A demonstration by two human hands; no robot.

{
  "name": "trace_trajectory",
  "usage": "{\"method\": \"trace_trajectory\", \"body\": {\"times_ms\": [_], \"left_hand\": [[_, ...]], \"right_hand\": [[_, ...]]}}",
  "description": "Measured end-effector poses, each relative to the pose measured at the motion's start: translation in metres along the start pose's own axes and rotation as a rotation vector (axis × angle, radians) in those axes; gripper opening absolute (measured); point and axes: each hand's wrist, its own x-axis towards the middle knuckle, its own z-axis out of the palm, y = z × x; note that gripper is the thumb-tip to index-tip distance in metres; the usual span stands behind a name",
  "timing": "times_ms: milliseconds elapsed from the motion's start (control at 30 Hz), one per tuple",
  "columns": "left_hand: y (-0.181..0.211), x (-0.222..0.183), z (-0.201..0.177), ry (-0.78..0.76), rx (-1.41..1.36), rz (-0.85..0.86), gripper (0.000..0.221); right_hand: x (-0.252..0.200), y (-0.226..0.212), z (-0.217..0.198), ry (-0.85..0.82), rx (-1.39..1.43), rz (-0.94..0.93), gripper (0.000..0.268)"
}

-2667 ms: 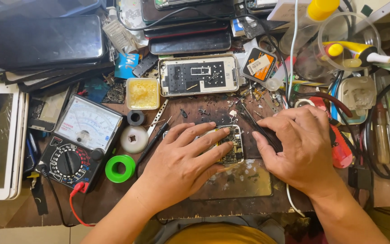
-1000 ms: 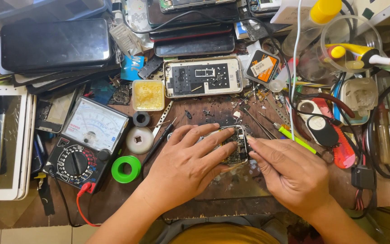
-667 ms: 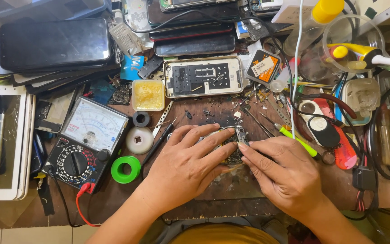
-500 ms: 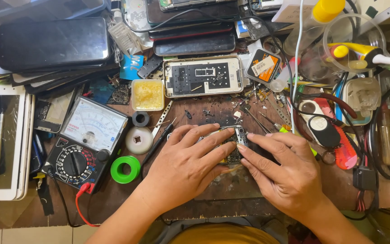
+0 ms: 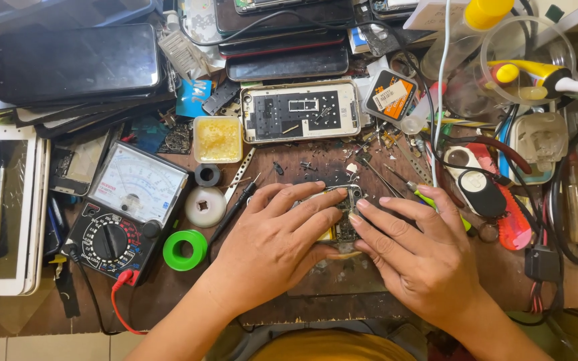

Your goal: Inspecting and manipulating the internal components of a disassembled smartphone using a small tool on a repair bench.

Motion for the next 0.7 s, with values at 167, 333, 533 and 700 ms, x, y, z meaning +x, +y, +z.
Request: {"method": "trace_trajectory", "body": {"times_ms": [167, 333, 533, 700], "left_hand": [[0.000, 0.000, 0.000, -0.004, 0.014, 0.002, 0.042], [0.001, -0.001, 0.001, -0.035, 0.074, 0.005, 0.046], [0.002, -0.002, 0.003, -0.027, 0.078, -0.003, 0.050], [0.003, -0.001, 0.004, -0.016, 0.100, 0.005, 0.047]], "right_hand": [[0.001, 0.000, -0.001, -0.011, -0.046, -0.015, 0.020], [0.003, 0.004, -0.004, -0.045, 0.083, 0.027, 0.021], [-0.004, 0.013, -0.009, -0.115, 0.216, 0.043, 0.032], [-0.007, 0.020, -0.013, -0.132, 0.232, 0.050, 0.031]]}}
